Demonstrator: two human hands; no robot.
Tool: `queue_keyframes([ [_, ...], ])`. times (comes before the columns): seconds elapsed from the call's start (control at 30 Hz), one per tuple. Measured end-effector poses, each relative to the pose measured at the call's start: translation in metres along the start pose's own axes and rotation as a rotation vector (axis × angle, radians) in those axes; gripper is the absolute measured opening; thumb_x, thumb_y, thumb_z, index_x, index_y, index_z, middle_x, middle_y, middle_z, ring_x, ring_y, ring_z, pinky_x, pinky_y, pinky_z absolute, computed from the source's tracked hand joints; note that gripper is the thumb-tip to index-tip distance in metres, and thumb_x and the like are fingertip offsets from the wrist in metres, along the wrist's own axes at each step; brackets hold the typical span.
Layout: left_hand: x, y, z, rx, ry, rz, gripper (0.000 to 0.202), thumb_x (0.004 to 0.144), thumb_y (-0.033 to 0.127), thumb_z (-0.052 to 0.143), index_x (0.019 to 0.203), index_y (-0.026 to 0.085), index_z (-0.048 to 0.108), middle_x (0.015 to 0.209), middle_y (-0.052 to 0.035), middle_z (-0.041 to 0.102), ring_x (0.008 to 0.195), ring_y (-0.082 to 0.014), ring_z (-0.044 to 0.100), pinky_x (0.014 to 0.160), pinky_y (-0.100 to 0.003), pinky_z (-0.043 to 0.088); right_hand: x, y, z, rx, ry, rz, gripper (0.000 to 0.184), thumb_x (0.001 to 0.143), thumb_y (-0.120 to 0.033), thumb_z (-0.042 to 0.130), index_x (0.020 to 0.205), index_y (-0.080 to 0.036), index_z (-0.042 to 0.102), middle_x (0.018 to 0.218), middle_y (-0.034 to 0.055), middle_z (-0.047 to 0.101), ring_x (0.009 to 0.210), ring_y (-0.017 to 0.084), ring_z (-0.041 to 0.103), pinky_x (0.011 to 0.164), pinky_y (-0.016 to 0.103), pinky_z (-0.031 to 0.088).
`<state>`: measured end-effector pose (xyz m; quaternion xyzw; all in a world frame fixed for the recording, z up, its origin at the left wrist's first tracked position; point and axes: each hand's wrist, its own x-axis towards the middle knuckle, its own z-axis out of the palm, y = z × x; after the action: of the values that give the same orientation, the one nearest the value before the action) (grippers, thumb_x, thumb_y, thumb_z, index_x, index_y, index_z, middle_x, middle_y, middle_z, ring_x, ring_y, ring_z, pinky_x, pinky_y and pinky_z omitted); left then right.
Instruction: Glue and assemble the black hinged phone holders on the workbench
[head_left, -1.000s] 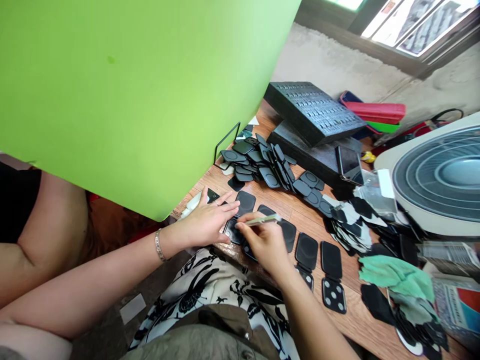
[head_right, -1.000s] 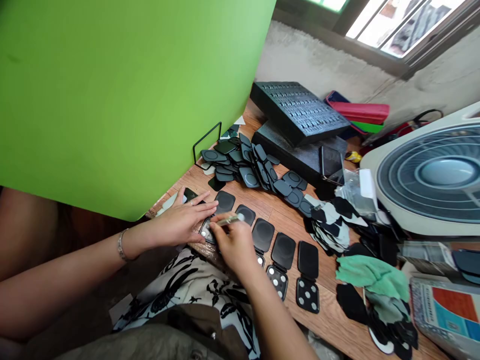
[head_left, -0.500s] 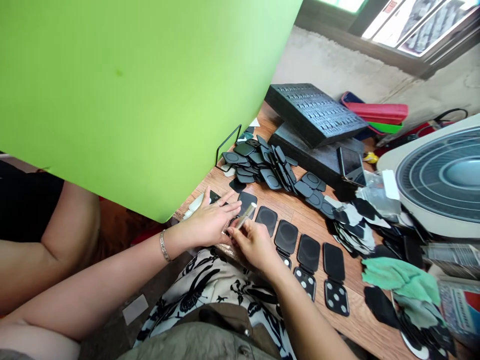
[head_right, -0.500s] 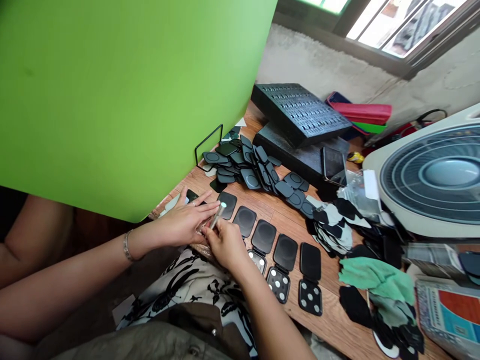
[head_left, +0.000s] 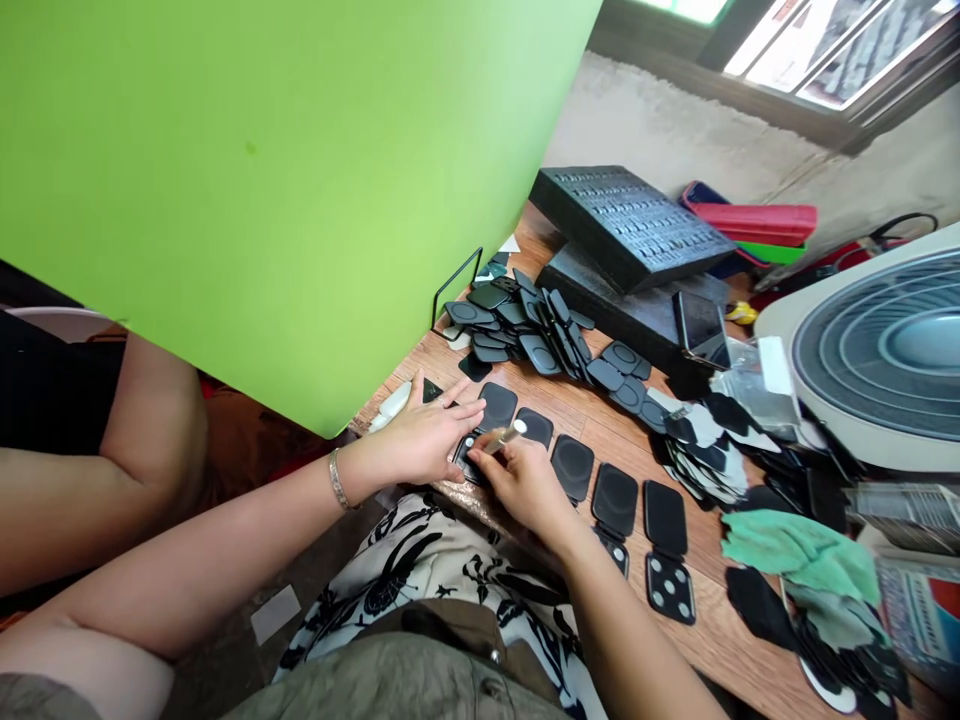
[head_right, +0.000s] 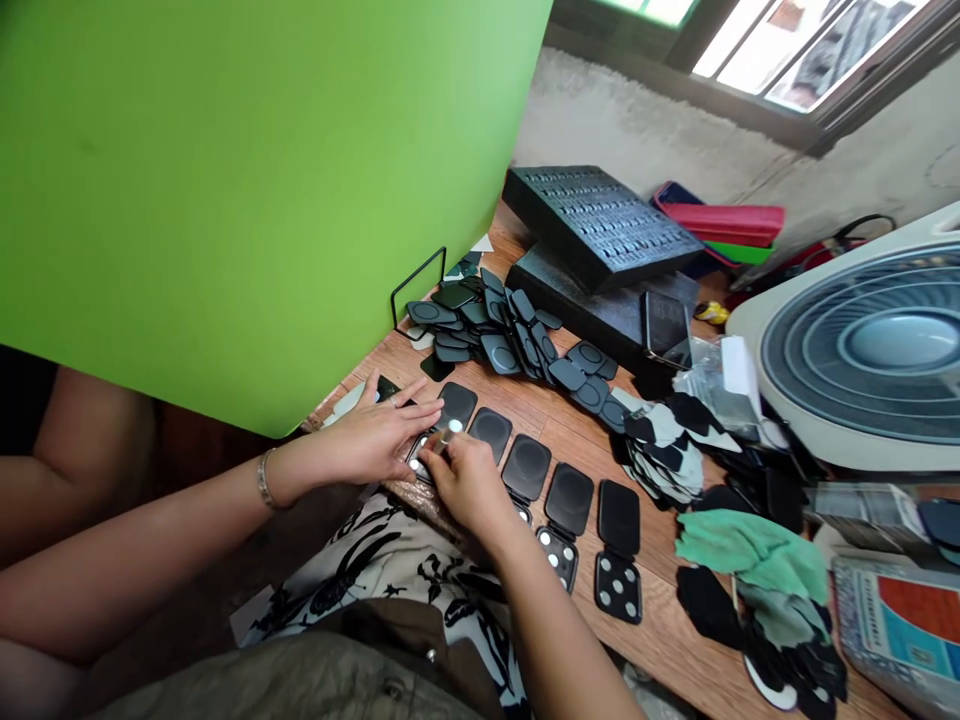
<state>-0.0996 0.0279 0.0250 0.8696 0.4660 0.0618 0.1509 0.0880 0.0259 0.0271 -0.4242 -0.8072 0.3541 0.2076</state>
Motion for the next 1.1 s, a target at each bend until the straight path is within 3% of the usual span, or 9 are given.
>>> queue_keyframes([
  [0.27, 0.0, 0.001, -0.001, -0.028, -0.036, 0.018, 0.07, 0.077, 0.044, 0.063, 0.139, 0.023, 0.038, 0.151, -0.0068, 0.032, 0.144, -0.029, 0.004, 0.105, -0.067, -0.013, -0.006, -0.001, 0.003, 0.009, 0.05, -0.02, 0.013, 0.09, -0.021, 0.051, 0.084, -0.019, 0.061, 0.088, 0.0056, 0.065, 0.081, 0.017, 0.06, 0.077, 0.028, 0.045],
  [0.4, -0.001, 0.003, -0.002, -0.046, -0.049, 0.026, 0.072, 0.076, 0.048, 0.063, 0.14, 0.026, 0.037, 0.151, -0.0054, 0.034, 0.144, -0.0294, 0.004, 0.104, -0.068, -0.012, -0.012, -0.002, -0.005, 0.062, -0.091, 0.01, 0.015, 0.089, -0.027, 0.054, 0.079, -0.019, 0.062, 0.07, -0.0008, 0.062, 0.063, 0.014, 0.056, 0.06, 0.023, 0.043],
  [0.47, -0.002, 0.003, -0.004, -0.06, -0.055, 0.032, 0.073, 0.076, 0.048, 0.063, 0.14, 0.026, 0.036, 0.151, -0.0063, 0.033, 0.144, -0.0303, 0.004, 0.102, -0.07, -0.012, -0.02, 0.001, -0.005, 0.102, -0.1, 0.043, 0.019, 0.09, -0.032, 0.053, 0.079, -0.019, 0.062, 0.067, -0.0013, 0.061, 0.06, 0.013, 0.055, 0.056, 0.022, 0.042],
  [0.63, -0.003, 0.003, -0.005, -0.069, -0.052, 0.058, 0.073, 0.077, 0.044, 0.065, 0.14, 0.025, 0.035, 0.151, -0.0079, 0.033, 0.144, -0.0303, 0.004, 0.101, -0.071, -0.014, -0.035, 0.008, 0.004, 0.176, 0.088, 0.085, 0.019, 0.09, -0.033, 0.053, 0.083, -0.019, 0.063, 0.084, 0.0044, 0.066, 0.076, 0.017, 0.061, 0.07, 0.027, 0.047],
  [0.83, -0.003, 0.002, -0.003, -0.074, -0.049, 0.069, 0.072, 0.076, 0.041, 0.067, 0.139, 0.026, 0.036, 0.15, -0.0084, 0.035, 0.144, -0.0297, 0.004, 0.099, -0.072, -0.017, -0.032, 0.002, 0.006, 0.074, 0.093, -0.037, 0.014, 0.09, -0.026, 0.053, 0.08, -0.02, 0.062, 0.086, 0.0058, 0.066, 0.083, 0.019, 0.061, 0.079, 0.031, 0.047],
  [0.97, -0.002, 0.003, -0.004, -0.088, -0.061, 0.053, 0.073, 0.076, 0.042, 0.066, 0.14, 0.025, 0.036, 0.151, -0.0078, 0.032, 0.144, -0.0309, 0.001, 0.099, -0.072, -0.018, -0.031, 0.002, -0.003, 0.083, -0.027, -0.022, 0.016, 0.09, -0.027, 0.052, 0.082, -0.019, 0.062, 0.084, 0.0045, 0.064, 0.078, 0.017, 0.059, 0.075, 0.029, 0.046],
  [1.03, -0.001, 0.003, -0.006, -0.09, -0.062, 0.027, 0.073, 0.076, 0.042, 0.066, 0.14, 0.026, 0.035, 0.151, -0.0075, 0.031, 0.144, -0.0313, 0.002, 0.1, -0.072, -0.017, -0.032, 0.005, -0.012, 0.176, -0.158, 0.048, 0.018, 0.09, -0.031, 0.053, 0.079, -0.019, 0.062, 0.077, 0.0021, 0.062, 0.071, 0.015, 0.057, 0.069, 0.027, 0.046],
  [1.1, 0.001, 0.003, -0.007, -0.088, -0.068, 0.013, 0.073, 0.076, 0.04, 0.066, 0.14, 0.026, 0.035, 0.151, -0.0076, 0.032, 0.144, -0.0311, 0.005, 0.101, -0.071, -0.015, -0.034, 0.008, -0.022, 0.327, -0.188, 0.141, 0.021, 0.089, -0.036, 0.055, 0.08, -0.018, 0.061, 0.072, 0.0004, 0.059, 0.065, 0.013, 0.054, 0.062, 0.025, 0.045],
])
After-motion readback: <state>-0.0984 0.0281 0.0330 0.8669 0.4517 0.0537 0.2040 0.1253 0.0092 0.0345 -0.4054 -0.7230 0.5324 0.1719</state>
